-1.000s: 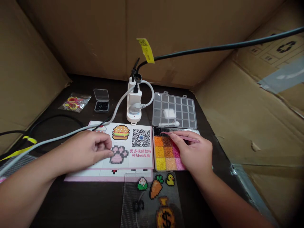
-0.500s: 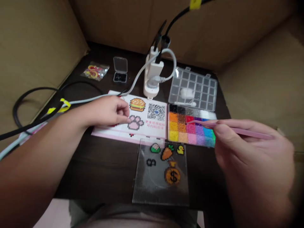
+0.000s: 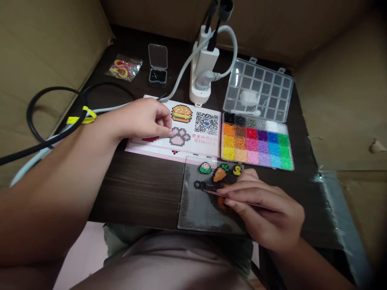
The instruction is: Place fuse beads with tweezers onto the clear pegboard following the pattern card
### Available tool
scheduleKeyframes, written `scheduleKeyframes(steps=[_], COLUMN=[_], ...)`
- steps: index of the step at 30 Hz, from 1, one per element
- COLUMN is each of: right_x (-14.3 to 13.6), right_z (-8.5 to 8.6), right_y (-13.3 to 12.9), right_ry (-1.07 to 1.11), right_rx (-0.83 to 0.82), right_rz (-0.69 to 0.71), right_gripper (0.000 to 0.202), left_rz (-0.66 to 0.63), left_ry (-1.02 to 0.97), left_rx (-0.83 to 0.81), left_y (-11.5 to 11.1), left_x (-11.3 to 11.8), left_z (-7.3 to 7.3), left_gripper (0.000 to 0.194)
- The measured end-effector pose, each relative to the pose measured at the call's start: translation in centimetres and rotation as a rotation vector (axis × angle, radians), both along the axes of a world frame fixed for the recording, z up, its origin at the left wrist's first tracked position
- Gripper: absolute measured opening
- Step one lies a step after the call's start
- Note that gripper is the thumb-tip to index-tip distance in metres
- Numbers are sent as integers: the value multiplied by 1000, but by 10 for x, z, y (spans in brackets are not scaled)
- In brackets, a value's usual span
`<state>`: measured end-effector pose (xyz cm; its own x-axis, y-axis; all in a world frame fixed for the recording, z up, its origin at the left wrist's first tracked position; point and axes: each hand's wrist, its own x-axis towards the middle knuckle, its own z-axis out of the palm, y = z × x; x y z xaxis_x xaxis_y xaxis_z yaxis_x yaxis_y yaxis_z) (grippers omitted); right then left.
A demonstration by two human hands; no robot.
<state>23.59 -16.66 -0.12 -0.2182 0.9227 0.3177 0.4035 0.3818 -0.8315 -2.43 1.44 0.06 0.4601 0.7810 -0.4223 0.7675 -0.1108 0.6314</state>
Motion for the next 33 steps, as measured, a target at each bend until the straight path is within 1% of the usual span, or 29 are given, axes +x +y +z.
scheduleKeyframes(steps=[3, 9, 13, 16, 19, 23, 25, 29, 33], right_x=[-2, -3, -2, -2, -1, 2, 3, 4, 3], right_z=[-1, -3, -4, -4, -2, -1, -3, -5, -2], right_y=[2, 1, 1, 1, 1, 5, 6, 4, 5], right_ry=[-37, -72, -77, -64, -82, -152, -170, -167, -177], right_rx=[41, 53, 46, 50, 67, 152, 184, 207, 206], right_rz=[62, 72, 93, 87, 80, 104, 110, 84, 77], right_gripper=[27, 28, 28, 31, 32, 26, 24, 21, 22], left_rz=[13, -5, -18, -21, -35, -64, -61, -61, -52], left_ry=[-12, -1, 1, -35, -54, -100, -104, -110, -122], left_rx=[-28, -13, 6, -19, -8, -35, -11, 1, -16], left_y=[3, 3, 4, 4, 2, 1, 1, 3, 3], left_x=[0, 0, 0, -1, -1, -2, -3, -4, -3], left_z=[-3, -3, -4, -5, -3, -4, -6, -9, -10], left_gripper=[26, 29, 26, 25, 23, 22, 22, 21, 21])
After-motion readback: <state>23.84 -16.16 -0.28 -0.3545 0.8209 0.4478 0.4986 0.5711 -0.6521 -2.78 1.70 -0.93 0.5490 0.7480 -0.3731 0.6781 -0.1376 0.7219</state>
